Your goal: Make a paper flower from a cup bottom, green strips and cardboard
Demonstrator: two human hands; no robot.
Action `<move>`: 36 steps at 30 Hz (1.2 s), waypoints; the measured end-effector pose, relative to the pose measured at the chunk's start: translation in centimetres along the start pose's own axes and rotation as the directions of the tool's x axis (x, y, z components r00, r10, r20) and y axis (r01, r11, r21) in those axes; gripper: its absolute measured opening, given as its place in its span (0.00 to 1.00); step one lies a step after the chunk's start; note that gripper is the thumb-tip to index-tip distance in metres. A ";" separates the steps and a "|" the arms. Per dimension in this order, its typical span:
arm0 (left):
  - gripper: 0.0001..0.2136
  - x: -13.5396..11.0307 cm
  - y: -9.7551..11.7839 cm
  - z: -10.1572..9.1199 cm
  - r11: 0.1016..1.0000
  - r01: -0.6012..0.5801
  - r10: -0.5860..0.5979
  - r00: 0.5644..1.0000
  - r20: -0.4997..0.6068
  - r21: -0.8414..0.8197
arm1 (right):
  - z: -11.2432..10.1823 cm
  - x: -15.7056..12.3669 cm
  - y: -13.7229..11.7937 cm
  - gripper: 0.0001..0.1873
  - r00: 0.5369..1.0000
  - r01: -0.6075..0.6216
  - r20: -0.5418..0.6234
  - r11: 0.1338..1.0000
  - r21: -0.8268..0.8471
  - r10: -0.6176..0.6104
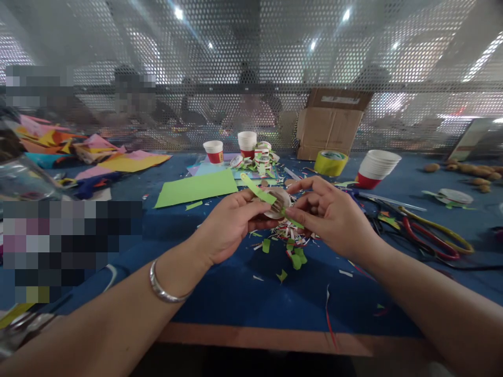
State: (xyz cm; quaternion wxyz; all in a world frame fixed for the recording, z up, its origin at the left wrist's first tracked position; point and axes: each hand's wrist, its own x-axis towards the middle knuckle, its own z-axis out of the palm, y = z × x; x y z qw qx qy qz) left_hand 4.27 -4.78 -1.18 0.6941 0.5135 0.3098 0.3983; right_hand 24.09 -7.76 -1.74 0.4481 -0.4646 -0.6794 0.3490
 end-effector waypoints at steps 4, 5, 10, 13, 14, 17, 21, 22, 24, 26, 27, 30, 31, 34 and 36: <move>0.07 0.0 0.0 0.1 1.000 -0.009 0.009 1.000 0.015 0.019 | 0.1 0.0 0.0 0.18 1.000 -0.012 -0.002 1.000 0.015 0.012; 0.07 0.0 0.0 0.1 1.000 -0.008 0.008 1.000 0.009 0.019 | 0.1 0.0 0.0 0.18 1.000 -0.007 -0.004 1.000 0.010 0.007; 0.08 -0.1 0.1 0.2 1.000 -0.004 0.005 1.000 -0.012 0.011 | 0.1 0.0 0.1 0.17 1.000 0.015 -0.006 0.999 -0.028 -0.015; 0.08 -0.1 0.1 0.1 1.000 -0.008 0.008 1.000 -0.022 0.010 | 0.1 -0.1 0.1 0.17 1.000 0.023 -0.009 0.999 -0.039 -0.023; 0.08 -0.1 0.1 0.1 1.000 -0.014 0.014 1.000 -0.021 0.007 | 0.1 -0.2 0.1 0.18 1.000 0.026 -0.008 0.999 -0.039 -0.026; 0.07 -0.2 0.0 0.0 0.999 -0.031 0.030 0.999 -0.011 -0.014 | 0.0 -0.3 0.1 0.18 1.000 0.025 -0.001 0.999 -0.027 -0.025; 0.09 -0.3 0.0 -0.1 1.000 -0.022 0.022 1.000 0.005 -0.018 | 0.1 -0.2 0.0 0.18 1.000 0.009 0.008 1.000 0.000 -0.009; 0.09 -0.3 -0.1 -0.1 1.000 -0.019 0.020 1.000 0.006 -0.015 | 0.2 -0.2 -0.1 0.18 1.000 0.007 0.010 1.000 0.000 -0.007; 0.09 -0.2 -0.1 -0.2 1.000 -0.022 0.022 1.000 -0.001 -0.016 | 0.2 -0.1 -0.1 0.19 1.000 0.000 0.012 1.000 -0.008 0.000; 0.06 0.0 -0.2 -0.2 0.999 -0.031 0.031 0.999 -0.024 -0.021 | 0.3 -0.1 -0.2 0.19 1.000 -0.006 0.019 1.000 -0.012 0.006; 0.05 0.1 -0.1 -0.3 0.999 -0.036 0.035 0.998 -0.044 -0.022 | 0.2 -0.2 -0.2 0.19 1.000 -0.002 0.016 1.000 -0.018 0.003; 0.03 0.8 0.1 -0.8 0.999 -0.050 0.047 0.988 -0.144 -0.017 | 0.2 -0.4 -0.2 0.18 0.996 0.060 -0.058 0.990 -0.124 -0.068; 0.03 1.0 0.2 -1.1 0.998 -0.060 0.057 0.984 -0.168 -0.013 | 0.2 -0.6 -0.2 0.18 0.990 0.091 -0.093 0.977 -0.191 -0.110; 0.04 1.7 0.7 -2.3 0.994 -0.106 0.103 0.969 -0.226 -0.001 | 0.6 -0.9 -0.4 0.12 0.966 0.193 -0.090 0.909 -0.369 -0.242; 0.03 2.0 1.1 -3.3 0.988 -0.153 0.152 0.957 -0.246 0.018 | 1.4 -1.0 -0.8 0.08 0.955 0.282 0.055 0.842 -0.460 -0.290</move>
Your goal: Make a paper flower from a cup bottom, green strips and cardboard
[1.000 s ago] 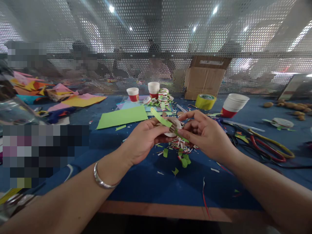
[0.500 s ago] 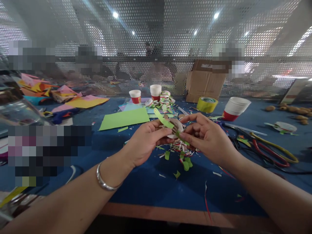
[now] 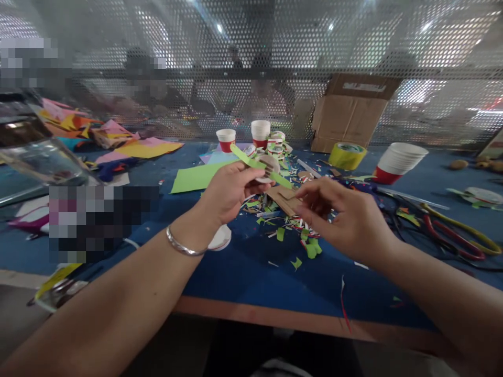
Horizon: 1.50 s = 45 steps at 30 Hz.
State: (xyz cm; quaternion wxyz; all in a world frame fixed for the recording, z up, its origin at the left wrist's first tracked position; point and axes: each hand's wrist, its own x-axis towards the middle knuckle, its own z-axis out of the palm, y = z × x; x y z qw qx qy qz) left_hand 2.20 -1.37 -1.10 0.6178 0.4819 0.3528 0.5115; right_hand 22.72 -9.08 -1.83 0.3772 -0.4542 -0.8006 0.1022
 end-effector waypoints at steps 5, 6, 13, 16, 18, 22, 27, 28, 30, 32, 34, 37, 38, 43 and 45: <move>0.04 1.2 0.4 -1.9 0.990 -0.142 0.139 0.987 -0.083 -0.027 | 2.4 1.5 -2.8 0.09 0.872 0.338 0.432 0.922 -0.191 -0.230; 0.04 1.3 0.4 -2.2 0.987 -0.157 0.154 0.984 -0.094 -0.025 | 3.1 1.9 -3.4 0.11 0.838 0.372 0.491 0.907 -0.198 -0.237; 0.04 1.4 0.3 -2.5 0.990 -0.132 0.127 0.987 -0.102 -0.046 | 7.6 4.2 -5.8 0.10 0.757 0.491 0.570 0.853 -0.176 -0.318; 0.05 1.3 0.3 -2.4 0.992 -0.105 0.097 0.989 -0.114 -0.063 | 7.1 4.4 -5.8 0.08 0.758 0.399 0.564 0.917 -0.003 -0.328; 0.05 1.3 0.4 -2.4 0.991 -0.110 0.102 0.989 -0.110 -0.070 | 5.8 4.5 -5.6 0.04 0.786 0.167 0.557 0.960 0.224 -0.267; 0.04 1.4 0.3 -2.4 0.991 -0.125 0.122 0.991 -0.056 -0.054 | 3.3 4.7 -4.6 0.12 0.646 -0.444 0.763 0.830 0.339 0.034; 0.07 1.3 0.0 -2.1 0.994 -0.100 0.097 0.992 -0.080 -0.040 | 3.0 4.7 -2.6 0.17 0.627 -0.608 0.686 0.782 0.135 0.369; 0.06 1.2 -0.1 -2.1 0.995 -0.096 0.092 0.992 -0.080 -0.039 | 3.0 4.8 -2.3 0.15 0.656 -0.592 0.645 0.797 0.118 0.392; 0.06 1.2 -0.2 -2.1 0.996 -0.085 0.083 0.994 -0.078 -0.033 | 3.0 4.9 -2.0 0.11 0.725 -0.515 0.569 0.854 0.073 0.388; 0.05 1.3 -0.3 -2.1 0.997 -0.072 0.071 0.995 -0.071 -0.024 | 3.0 4.9 -2.0 0.11 0.792 -0.380 0.514 0.925 -0.009 0.330; 0.03 1.4 -0.5 -2.3 0.998 -0.056 0.055 0.997 -0.058 -0.021 | 3.1 4.7 -2.3 0.14 0.841 -0.229 0.479 0.967 -0.107 0.252; 0.02 1.4 -0.8 -2.4 0.999 -0.020 0.019 0.999 -0.027 -0.029 | 3.6 4.1 -2.7 0.20 0.853 -0.091 0.483 0.967 -0.237 0.199; 0.01 1.4 -0.8 -2.4 0.999 -0.008 0.007 1.000 -0.019 -0.035 | 3.9 3.9 -2.8 0.22 0.848 -0.069 0.492 0.961 -0.268 0.199; 0.02 1.0 -0.7 -1.9 0.996 0.036 -0.037 0.999 -0.007 -0.087 | 4.6 3.4 -2.9 0.26 0.861 0.031 0.489 0.944 -0.328 0.141; 0.03 0.8 -0.6 -1.7 0.993 0.067 -0.068 0.998 -0.003 -0.098 | 4.4 3.3 -2.9 0.23 0.871 0.050 0.478 0.947 -0.316 0.114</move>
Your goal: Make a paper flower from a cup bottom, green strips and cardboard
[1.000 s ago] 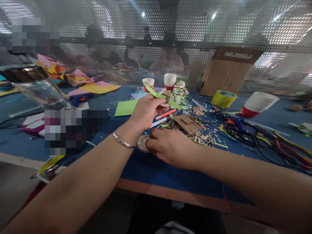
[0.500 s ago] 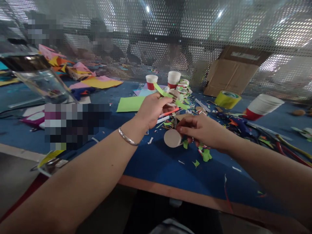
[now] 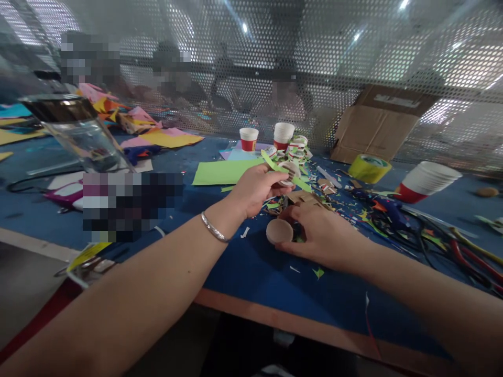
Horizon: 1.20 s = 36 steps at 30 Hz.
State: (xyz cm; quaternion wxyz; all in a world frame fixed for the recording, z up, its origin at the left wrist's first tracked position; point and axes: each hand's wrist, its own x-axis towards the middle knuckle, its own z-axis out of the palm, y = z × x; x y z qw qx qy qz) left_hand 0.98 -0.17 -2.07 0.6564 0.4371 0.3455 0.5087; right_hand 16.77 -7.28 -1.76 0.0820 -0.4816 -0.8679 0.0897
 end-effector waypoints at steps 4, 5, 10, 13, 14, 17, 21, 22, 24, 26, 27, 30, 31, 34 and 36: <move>0.03 -0.2 0.0 0.2 0.998 0.054 -0.052 0.998 0.045 -0.026 | -1.2 -1.3 0.7 0.22 0.995 0.042 -0.099 0.992 0.123 -0.030; 0.04 -0.3 0.0 0.2 0.997 0.069 -0.067 0.996 0.059 -0.025 | -1.6 -1.8 1.0 0.22 0.989 0.048 -0.145 0.988 0.149 -0.026; 0.06 -0.9 -0.1 0.8 0.990 0.142 -0.141 0.984 0.110 0.005 | -3.5 -3.5 2.9 0.23 0.917 0.000 -0.392 0.984 0.180 0.072; 0.05 -1.4 -0.1 1.5 0.984 0.176 -0.171 0.967 0.190 -0.009 | -3.8 -3.3 3.9 0.26 0.872 -0.050 -0.469 0.979 0.198 0.139; 0.05 -1.6 -0.1 1.8 0.982 0.188 -0.181 0.959 0.217 -0.010 | -3.8 -3.2 4.2 0.26 0.866 -0.049 -0.479 0.978 0.201 0.142; 0.06 -2.0 -0.1 2.4 0.977 0.214 -0.204 0.940 0.273 -0.004 | -3.3 -2.8 4.7 0.25 0.867 -0.022 -0.483 0.979 0.202 0.119; 0.07 -2.3 -0.3 2.8 0.971 0.237 -0.222 0.926 0.305 -0.012 | -2.8 -2.6 5.1 0.23 0.885 0.003 -0.459 0.984 0.179 0.081; 0.07 -2.4 -0.4 2.9 0.971 0.240 -0.224 0.925 0.305 -0.014 | -2.8 -2.6 5.1 0.22 0.886 0.002 -0.457 0.985 0.173 0.078; 0.09 -2.5 -0.5 2.9 0.971 0.240 -0.222 0.929 0.296 -0.025 | -2.7 -2.6 5.1 0.22 0.888 -0.003 -0.453 0.986 0.165 0.079; 0.12 -2.6 -0.6 2.9 0.971 0.235 -0.215 0.934 0.286 -0.036 | -2.7 -2.7 5.2 0.22 0.889 -0.002 -0.451 0.986 0.166 0.078; 0.14 -2.6 -0.7 2.8 0.972 0.230 -0.210 0.934 0.287 -0.036 | -2.7 -2.7 5.2 0.23 0.889 0.001 -0.451 0.985 0.170 0.077; 0.17 -2.7 -0.8 2.7 0.977 0.212 -0.197 0.934 0.297 -0.018 | -2.7 -2.9 5.3 0.23 0.889 0.006 -0.452 0.982 0.186 0.080; 0.19 -2.7 -0.9 2.7 0.979 0.204 -0.192 0.936 0.296 -0.011 | -2.7 -2.9 5.3 0.23 0.889 0.005 -0.450 0.982 0.188 0.081; 0.23 -2.8 -1.1 2.6 0.986 0.165 -0.159 0.944 0.290 0.004 | -2.7 -3.0 5.3 0.24 0.891 0.005 -0.447 0.983 0.184 0.079; 0.24 -2.8 -1.3 2.6 0.991 0.136 -0.130 0.947 0.295 0.000 | -2.7 -3.1 5.3 0.23 0.890 0.010 -0.449 0.981 0.192 0.079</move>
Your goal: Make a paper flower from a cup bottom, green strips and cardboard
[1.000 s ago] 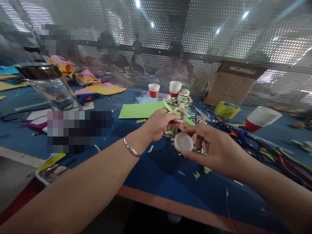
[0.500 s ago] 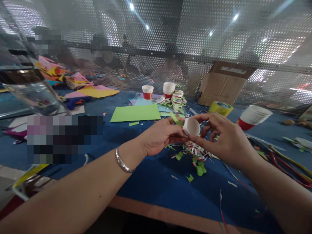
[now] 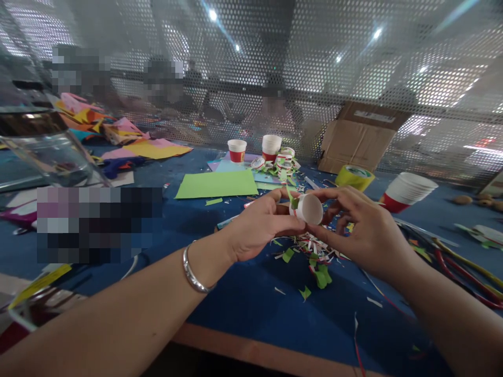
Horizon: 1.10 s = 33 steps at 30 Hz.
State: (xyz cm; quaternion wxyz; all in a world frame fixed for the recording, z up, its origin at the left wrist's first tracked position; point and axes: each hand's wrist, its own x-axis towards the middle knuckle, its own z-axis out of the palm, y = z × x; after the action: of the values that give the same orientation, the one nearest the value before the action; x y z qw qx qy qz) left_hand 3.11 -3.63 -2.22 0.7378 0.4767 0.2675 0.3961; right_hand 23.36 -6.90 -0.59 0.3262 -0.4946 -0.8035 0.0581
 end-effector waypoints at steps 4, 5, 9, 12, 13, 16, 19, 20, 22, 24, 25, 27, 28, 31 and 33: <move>0.24 -0.1 -0.1 0.1 1.000 -0.017 0.017 1.000 0.003 0.016 | 0.0 -0.1 0.1 0.22 1.000 0.005 -0.013 1.000 0.022 -0.005; 0.24 -0.1 -0.2 0.1 0.999 -0.025 0.025 1.000 0.004 0.029 | 0.0 -0.2 0.2 0.22 1.000 0.006 -0.014 1.000 0.022 -0.006; 0.23 -0.1 -0.3 0.0 0.991 -0.095 0.094 0.995 0.023 0.089 | 0.0 -0.3 0.3 0.22 1.000 0.016 -0.007 1.000 0.006 -0.016; 0.21 -0.1 -0.3 -0.1 0.981 -0.128 0.119 0.990 0.069 0.145 | -0.1 -0.3 0.2 0.21 0.999 0.051 -0.006 0.999 -0.015 -0.051; 0.21 -0.2 -0.2 -0.2 0.976 -0.134 0.122 0.989 0.081 0.171 | -0.2 -0.4 0.2 0.21 0.998 0.062 -0.002 0.998 -0.032 -0.062; 0.21 -0.4 0.0 -0.3 0.956 -0.150 0.126 0.986 0.109 0.251 | -0.4 -0.6 0.2 0.22 0.995 0.098 0.020 0.991 -0.095 -0.097; 0.24 -0.3 0.0 -0.5 0.938 -0.179 0.134 0.977 0.164 0.297 | -0.7 -0.8 0.3 0.22 0.992 0.128 0.030 0.984 -0.127 -0.125; 0.25 -0.3 0.0 -0.5 0.934 -0.192 0.141 0.973 0.182 0.303 | -0.7 -0.9 0.4 0.22 0.991 0.130 0.033 0.983 -0.127 -0.127; 0.24 -0.2 -0.2 -0.6 0.929 -0.208 0.151 0.968 0.201 0.305 | -0.8 -0.9 0.4 0.22 0.991 0.132 0.042 0.984 -0.123 -0.127; 0.22 -0.1 -0.3 -0.6 0.928 -0.209 0.151 0.968 0.201 0.309 | -0.8 -0.9 0.5 0.22 0.991 0.134 0.045 0.984 -0.115 -0.130; 0.22 -0.1 -0.4 -0.6 0.926 -0.209 0.151 0.968 0.198 0.314 | -0.8 -0.9 0.5 0.22 0.990 0.135 0.048 0.985 -0.111 -0.131; 0.23 -0.1 -0.4 -0.6 0.922 -0.205 0.145 0.969 0.199 0.327 | -0.8 -0.9 0.5 0.22 0.990 0.140 0.051 0.984 -0.106 -0.135; 0.23 -0.1 -0.4 -0.7 0.920 -0.205 0.142 0.969 0.203 0.334 | -0.9 -0.9 0.5 0.22 0.989 0.144 0.052 0.984 -0.104 -0.139; 0.24 -0.1 -0.3 -0.7 0.917 -0.206 0.134 0.966 0.222 0.341 | -1.0 -0.9 0.5 0.22 0.986 0.167 0.047 0.981 -0.099 -0.163; 0.24 0.0 -0.4 -0.8 0.916 -0.230 0.152 0.957 0.247 0.329 | -1.1 -0.9 0.5 0.22 0.983 0.180 0.040 0.979 -0.098 -0.177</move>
State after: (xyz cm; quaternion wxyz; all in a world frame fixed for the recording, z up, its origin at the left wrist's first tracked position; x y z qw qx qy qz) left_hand 2.59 -3.30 -2.93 0.6222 0.6658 0.2042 0.3576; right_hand 24.68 -7.67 -0.42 0.2919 -0.4352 -0.8517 -0.0045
